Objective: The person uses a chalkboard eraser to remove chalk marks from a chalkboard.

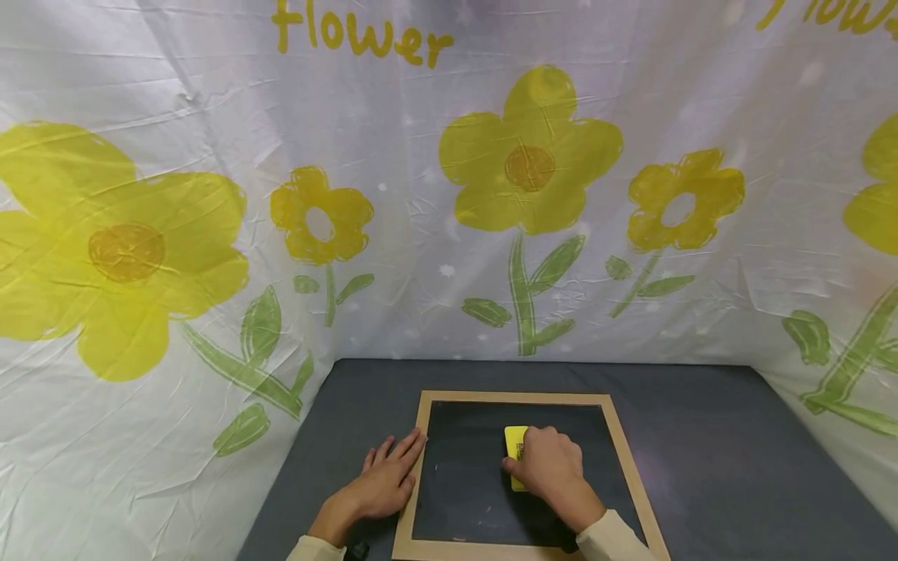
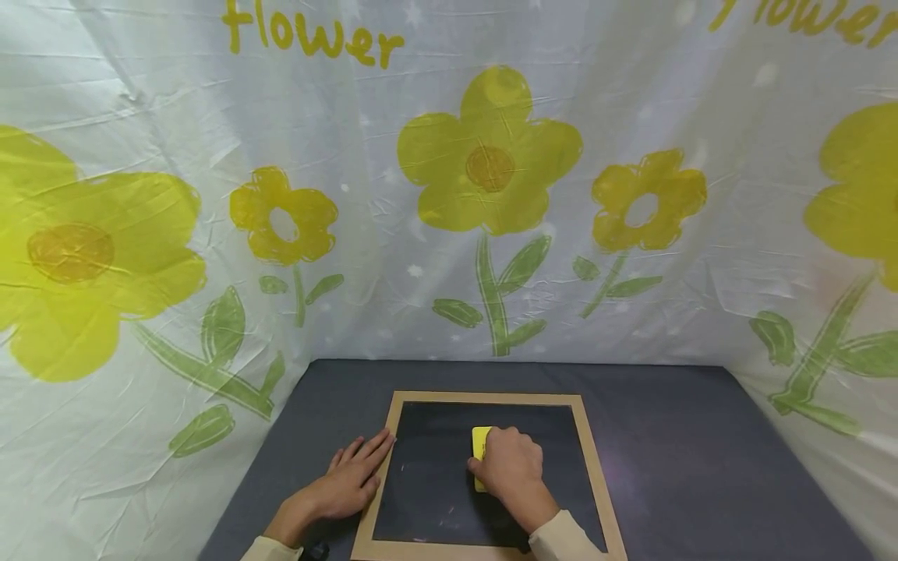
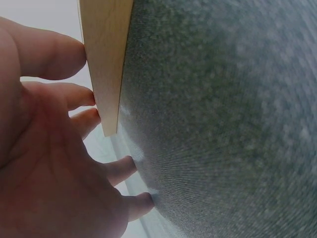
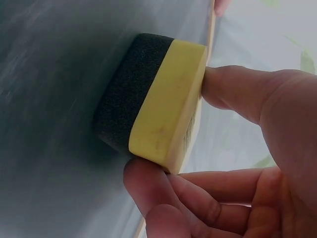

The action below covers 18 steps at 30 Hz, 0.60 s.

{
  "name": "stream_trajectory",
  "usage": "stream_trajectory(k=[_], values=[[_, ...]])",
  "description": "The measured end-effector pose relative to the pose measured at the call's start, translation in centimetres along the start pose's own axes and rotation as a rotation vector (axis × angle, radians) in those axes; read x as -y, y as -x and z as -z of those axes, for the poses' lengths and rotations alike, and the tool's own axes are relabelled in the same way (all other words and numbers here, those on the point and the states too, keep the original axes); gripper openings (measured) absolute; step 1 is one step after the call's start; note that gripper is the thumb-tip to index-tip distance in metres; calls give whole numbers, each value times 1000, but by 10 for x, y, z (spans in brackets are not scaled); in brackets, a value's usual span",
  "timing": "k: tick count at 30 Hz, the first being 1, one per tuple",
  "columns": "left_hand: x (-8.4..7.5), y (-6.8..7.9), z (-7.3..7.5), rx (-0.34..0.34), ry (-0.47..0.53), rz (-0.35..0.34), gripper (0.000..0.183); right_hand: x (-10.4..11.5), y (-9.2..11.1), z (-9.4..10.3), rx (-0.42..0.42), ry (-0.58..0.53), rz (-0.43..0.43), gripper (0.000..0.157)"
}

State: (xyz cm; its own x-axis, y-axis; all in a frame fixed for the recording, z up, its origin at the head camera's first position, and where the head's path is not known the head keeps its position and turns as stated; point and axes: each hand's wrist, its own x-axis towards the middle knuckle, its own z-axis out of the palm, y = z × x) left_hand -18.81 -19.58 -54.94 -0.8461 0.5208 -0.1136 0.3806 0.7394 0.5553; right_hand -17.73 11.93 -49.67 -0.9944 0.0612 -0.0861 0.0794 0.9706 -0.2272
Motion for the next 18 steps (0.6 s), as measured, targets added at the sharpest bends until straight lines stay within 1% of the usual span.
stream_trajectory(k=[2, 5, 8, 10, 12, 15, 16, 18], values=[[-6, 2, 3, 8, 5, 21, 67, -6, 1, 1, 0, -3, -9, 56], [-6, 2, 4, 12, 7, 27, 66, -15, 2, 3, -6, -8, -17, 55], [-2, 0, 1, 16, 14, 21, 66, -24, 4, 5, -9, -14, -24, 54], [3, -1, -1, 11, 9, 7, 66, -30, 6, 7, -8, -14, -27, 54], [12, -4, -7, -1, 0, -8, 65, -36, 7, 9, -9, -8, -26, 55], [18, -7, -11, -14, -12, -11, 65, -45, 7, 12, -17, -8, -27, 56], [20, -7, -13, -16, -13, -7, 65, -48, 7, 13, -18, -8, -29, 56], [15, -6, -10, -10, -13, 1, 66, -55, 7, 15, -14, -4, -34, 57]])
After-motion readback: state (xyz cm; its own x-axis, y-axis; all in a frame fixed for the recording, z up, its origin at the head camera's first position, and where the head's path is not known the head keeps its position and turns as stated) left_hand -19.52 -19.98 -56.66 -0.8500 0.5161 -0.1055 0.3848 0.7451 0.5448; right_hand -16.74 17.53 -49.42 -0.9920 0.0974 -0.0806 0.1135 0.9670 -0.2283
